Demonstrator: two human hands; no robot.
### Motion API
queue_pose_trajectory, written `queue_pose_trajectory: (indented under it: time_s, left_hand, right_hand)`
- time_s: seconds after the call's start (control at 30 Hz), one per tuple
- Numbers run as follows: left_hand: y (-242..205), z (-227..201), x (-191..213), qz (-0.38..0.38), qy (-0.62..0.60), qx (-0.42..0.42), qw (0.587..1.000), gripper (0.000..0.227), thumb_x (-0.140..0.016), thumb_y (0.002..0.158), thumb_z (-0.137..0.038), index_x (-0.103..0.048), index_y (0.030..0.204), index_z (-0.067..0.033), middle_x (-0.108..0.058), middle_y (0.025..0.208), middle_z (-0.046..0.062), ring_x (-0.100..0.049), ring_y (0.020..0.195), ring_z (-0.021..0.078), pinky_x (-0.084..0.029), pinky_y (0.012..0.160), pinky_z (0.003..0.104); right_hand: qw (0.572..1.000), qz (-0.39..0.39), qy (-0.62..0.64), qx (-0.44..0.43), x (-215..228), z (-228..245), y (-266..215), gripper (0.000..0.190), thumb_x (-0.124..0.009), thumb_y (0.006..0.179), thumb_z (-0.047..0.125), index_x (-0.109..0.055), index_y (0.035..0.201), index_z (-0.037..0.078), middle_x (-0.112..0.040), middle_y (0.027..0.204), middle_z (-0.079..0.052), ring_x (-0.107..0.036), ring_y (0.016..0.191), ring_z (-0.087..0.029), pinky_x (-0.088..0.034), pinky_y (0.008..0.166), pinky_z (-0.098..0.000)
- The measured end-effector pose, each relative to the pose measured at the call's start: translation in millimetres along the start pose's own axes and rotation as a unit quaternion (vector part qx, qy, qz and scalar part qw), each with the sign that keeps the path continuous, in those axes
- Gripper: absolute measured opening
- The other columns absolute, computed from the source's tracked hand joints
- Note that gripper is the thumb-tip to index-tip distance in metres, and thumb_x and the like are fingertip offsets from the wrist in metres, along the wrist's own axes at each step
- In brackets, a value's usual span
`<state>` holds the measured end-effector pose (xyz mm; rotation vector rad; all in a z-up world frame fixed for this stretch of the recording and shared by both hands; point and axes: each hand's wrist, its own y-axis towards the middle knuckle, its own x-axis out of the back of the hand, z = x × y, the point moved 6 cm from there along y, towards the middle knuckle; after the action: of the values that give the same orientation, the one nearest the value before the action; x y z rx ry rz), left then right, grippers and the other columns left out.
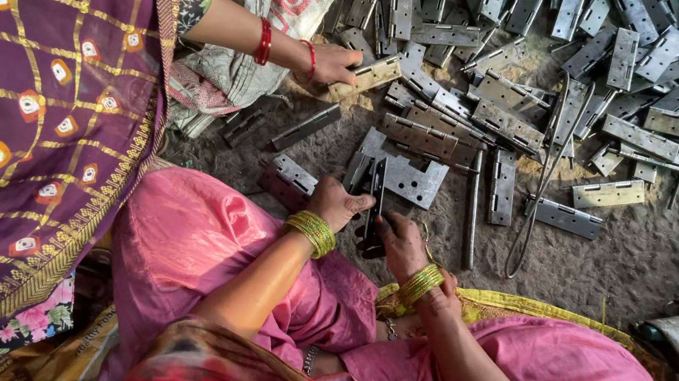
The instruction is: The person sits on the ground and assembles metal hinges by inserting pins into aligned plates using a metal rod. She repeatedly picks up hinge parts, aligns them, inserts the pin, and places the assembled hinge aside.
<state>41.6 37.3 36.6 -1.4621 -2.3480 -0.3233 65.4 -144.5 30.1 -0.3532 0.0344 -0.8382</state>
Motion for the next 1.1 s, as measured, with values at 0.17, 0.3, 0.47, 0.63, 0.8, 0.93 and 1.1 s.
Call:
queue_pose_trajectory:
  time_s: [0.17, 0.3, 0.47, 0.63, 0.8, 0.93, 1.1]
  left_hand:
    - [-1.2, 20.7, -13.0, 0.016, 0.008, 0.019, 1.0, 0.047, -0.088, 0.073, -0.035, -0.066, 0.073, 0.0074, -0.064, 0.066, 0.011, -0.058, 0.06, 0.0178, -0.052, 0.062, 0.037]
    - [-0.4, 33.4, -17.1, 0.046, -0.139, 0.051, 0.988, 0.037, -0.085, 0.081, -0.024, -0.069, 0.076, 0.0085, -0.065, 0.069, 0.009, -0.054, 0.063, 0.0176, -0.051, 0.059, 0.039]
    - [-11.3, 37.8, -26.0, 0.059, -0.255, 0.167, 0.95, 0.021, -0.076, 0.078, -0.017, -0.072, 0.089, -0.0002, -0.072, 0.077, 0.004, -0.066, 0.062, 0.016, -0.056, 0.059, 0.034]
    - [-6.2, 22.2, -17.1, 0.043, -0.144, 0.069, 0.986, 0.026, -0.08, 0.075, -0.015, -0.072, 0.093, 0.0022, -0.074, 0.082, 0.008, -0.065, 0.07, 0.0165, -0.056, 0.067, 0.035]
    - [-6.6, 35.6, -16.0, 0.037, -0.134, 0.075, 0.987, 0.028, -0.081, 0.072, -0.015, -0.071, 0.092, 0.0022, -0.073, 0.08, 0.007, -0.064, 0.069, 0.017, -0.056, 0.067, 0.036]
    - [-9.8, 41.4, -16.3, 0.045, -0.087, 0.118, 0.988, 0.03, -0.086, 0.074, -0.017, -0.071, 0.086, 0.0053, -0.071, 0.076, 0.009, -0.061, 0.068, 0.0172, -0.055, 0.067, 0.037]
    - [-4.7, 26.1, -10.4, 0.04, -0.114, 0.099, 0.988, 0.028, -0.085, 0.072, -0.015, -0.072, 0.092, 0.0014, -0.074, 0.081, 0.004, -0.067, 0.071, 0.0149, -0.056, 0.07, 0.033]
  right_hand:
    - [0.999, 0.005, 0.041, -0.004, 0.5, 6.3, -4.5, 0.028, -0.057, 0.103, 0.022, -0.063, 0.116, -0.002, -0.075, 0.086, -0.01, -0.075, 0.07, -0.018, -0.063, 0.064, -0.0332]
    - [1.0, -0.015, -0.011, 0.02, -2.5, 17.8, -2.2, 0.032, -0.061, 0.099, 0.022, -0.059, 0.127, 0.006, -0.074, 0.089, -0.005, -0.07, 0.071, -0.014, -0.058, 0.06, -0.032]
    - [0.986, -0.068, -0.146, 0.039, 3.1, 22.8, -9.9, 0.042, -0.072, 0.092, 0.032, -0.062, 0.125, 0.008, -0.075, 0.085, -0.009, -0.068, 0.069, -0.017, -0.054, 0.059, -0.0359]
    - [0.955, -0.091, -0.28, 0.047, 1.2, 37.7, -10.0, 0.057, -0.082, 0.081, 0.047, -0.064, 0.117, 0.008, -0.074, 0.088, -0.016, -0.074, 0.08, -0.032, -0.056, 0.07, -0.0452]
    - [0.955, -0.051, -0.291, -0.006, 5.8, 43.6, -11.5, 0.044, -0.079, 0.079, 0.044, -0.072, 0.109, 0.012, -0.077, 0.083, -0.014, -0.076, 0.08, -0.031, -0.057, 0.073, -0.0448]
    - [0.945, -0.053, -0.321, 0.031, 8.9, 52.8, -14.8, 0.041, -0.076, 0.083, 0.041, -0.069, 0.11, 0.011, -0.074, 0.082, -0.016, -0.073, 0.078, -0.036, -0.055, 0.069, -0.0487]
    - [0.927, -0.093, -0.349, 0.099, -1.8, 50.5, -13.8, 0.031, -0.066, 0.096, 0.035, -0.065, 0.112, 0.009, -0.07, 0.082, -0.018, -0.069, 0.073, -0.04, -0.052, 0.063, -0.0523]
